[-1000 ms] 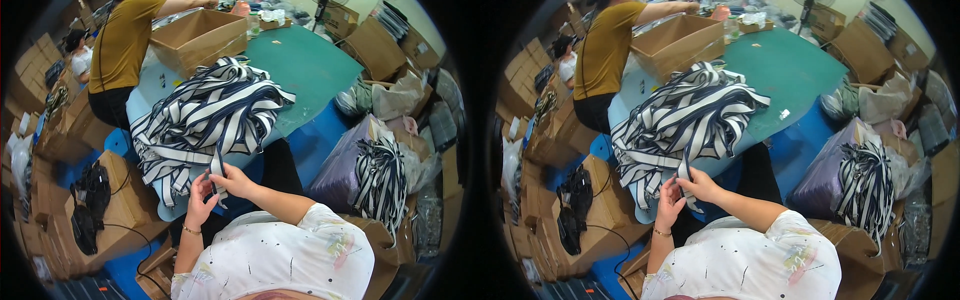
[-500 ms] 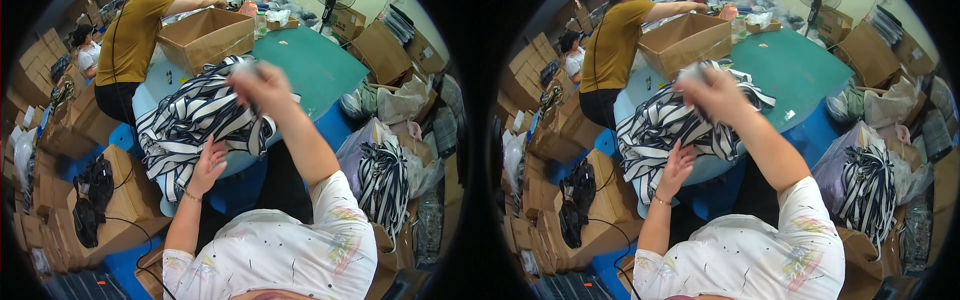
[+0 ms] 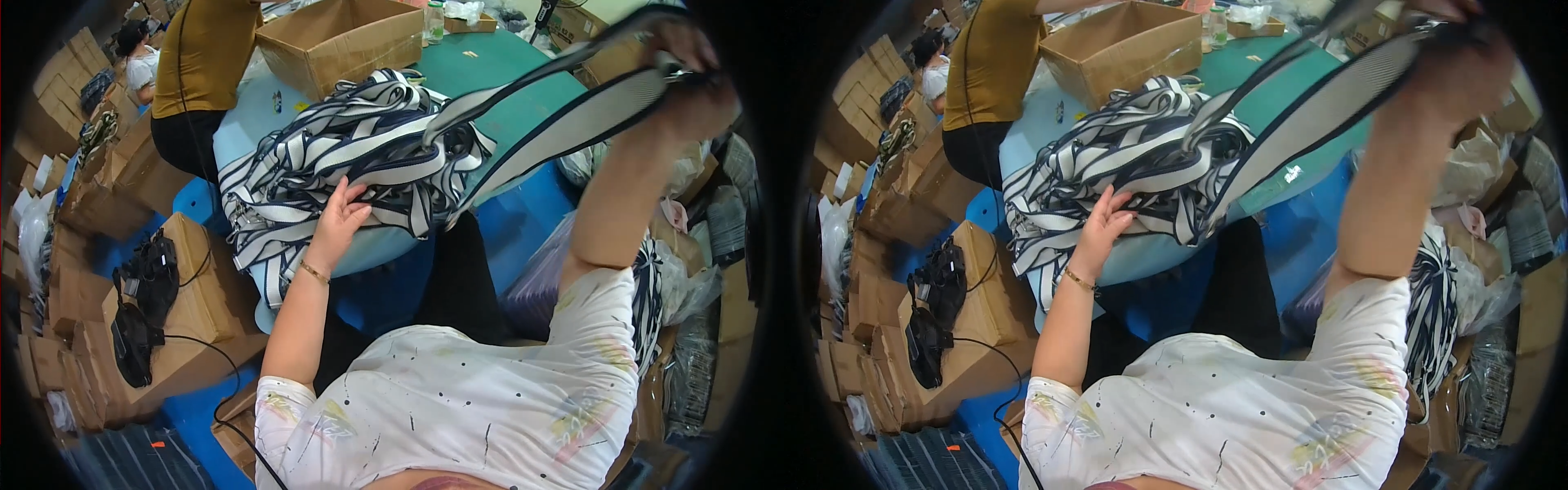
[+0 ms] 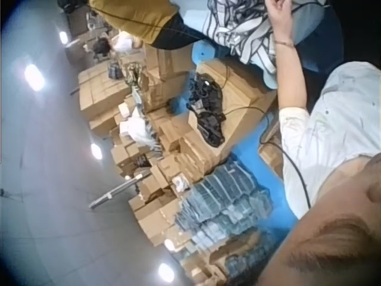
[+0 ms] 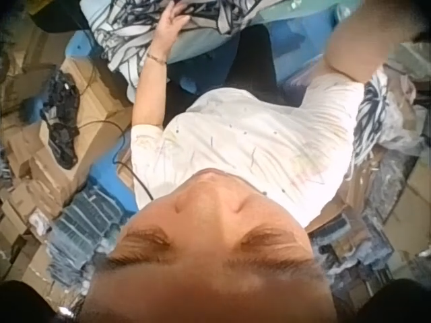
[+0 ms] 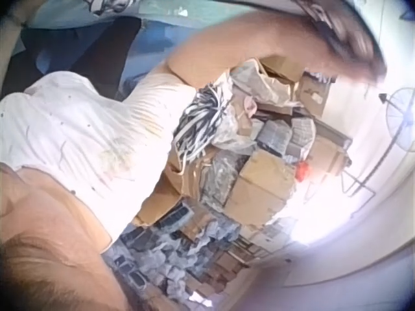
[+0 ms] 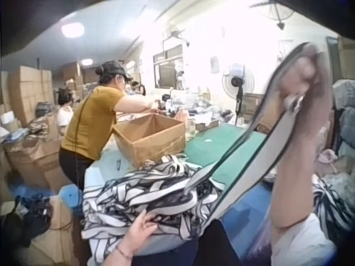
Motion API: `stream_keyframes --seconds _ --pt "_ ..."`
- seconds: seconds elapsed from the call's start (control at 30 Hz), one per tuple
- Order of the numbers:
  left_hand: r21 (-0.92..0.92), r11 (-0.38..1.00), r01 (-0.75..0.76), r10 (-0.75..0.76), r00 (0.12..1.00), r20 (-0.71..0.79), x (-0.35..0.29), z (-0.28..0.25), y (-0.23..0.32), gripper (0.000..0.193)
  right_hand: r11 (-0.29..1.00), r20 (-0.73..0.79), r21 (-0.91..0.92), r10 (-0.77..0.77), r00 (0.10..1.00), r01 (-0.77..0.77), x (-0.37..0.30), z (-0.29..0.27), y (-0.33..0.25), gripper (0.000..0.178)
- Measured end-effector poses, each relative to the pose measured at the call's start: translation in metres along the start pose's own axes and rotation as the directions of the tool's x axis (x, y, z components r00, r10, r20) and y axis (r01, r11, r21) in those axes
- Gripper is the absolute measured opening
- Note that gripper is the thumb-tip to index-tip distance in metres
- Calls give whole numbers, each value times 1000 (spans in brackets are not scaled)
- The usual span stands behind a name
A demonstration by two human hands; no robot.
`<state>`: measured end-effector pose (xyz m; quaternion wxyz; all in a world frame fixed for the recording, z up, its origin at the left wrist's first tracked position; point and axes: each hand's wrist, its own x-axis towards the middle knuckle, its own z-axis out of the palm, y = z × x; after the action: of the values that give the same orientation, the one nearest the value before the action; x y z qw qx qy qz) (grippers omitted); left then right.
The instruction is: Assembling, inspecting, and tagging striped fabric straps in a workshop environment.
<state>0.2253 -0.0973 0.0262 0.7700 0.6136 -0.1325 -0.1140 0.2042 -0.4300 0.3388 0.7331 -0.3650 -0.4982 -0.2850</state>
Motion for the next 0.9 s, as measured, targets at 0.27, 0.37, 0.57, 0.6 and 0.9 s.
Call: stream_keyframes --seconds 0.27,0.37,0.57,0.6,0.9 --pt "20 999 -27 26 999 32 -9 2 5 72 475 2 -857 -387 922 201 -62 -2 -42 18" --pt "-4 1000 -22 23 997 74 -12 10 8 64 549 -261 -799 49 964 -244 -119 13 -29 27" --pt "-5 1000 -4 5 995 97 -24 9 6 55 357 -110 -482 881 459 -800 -196 10 10 19" --pt "-9 1000 17 -16 994 105 -26 10 7 54 372 -134 -366 886 444 -853 -209 7 13 19" --pt "8 997 81 -81 973 214 -48 27 3 31 610 -440 379 780 444 -695 -250 5 55 24"
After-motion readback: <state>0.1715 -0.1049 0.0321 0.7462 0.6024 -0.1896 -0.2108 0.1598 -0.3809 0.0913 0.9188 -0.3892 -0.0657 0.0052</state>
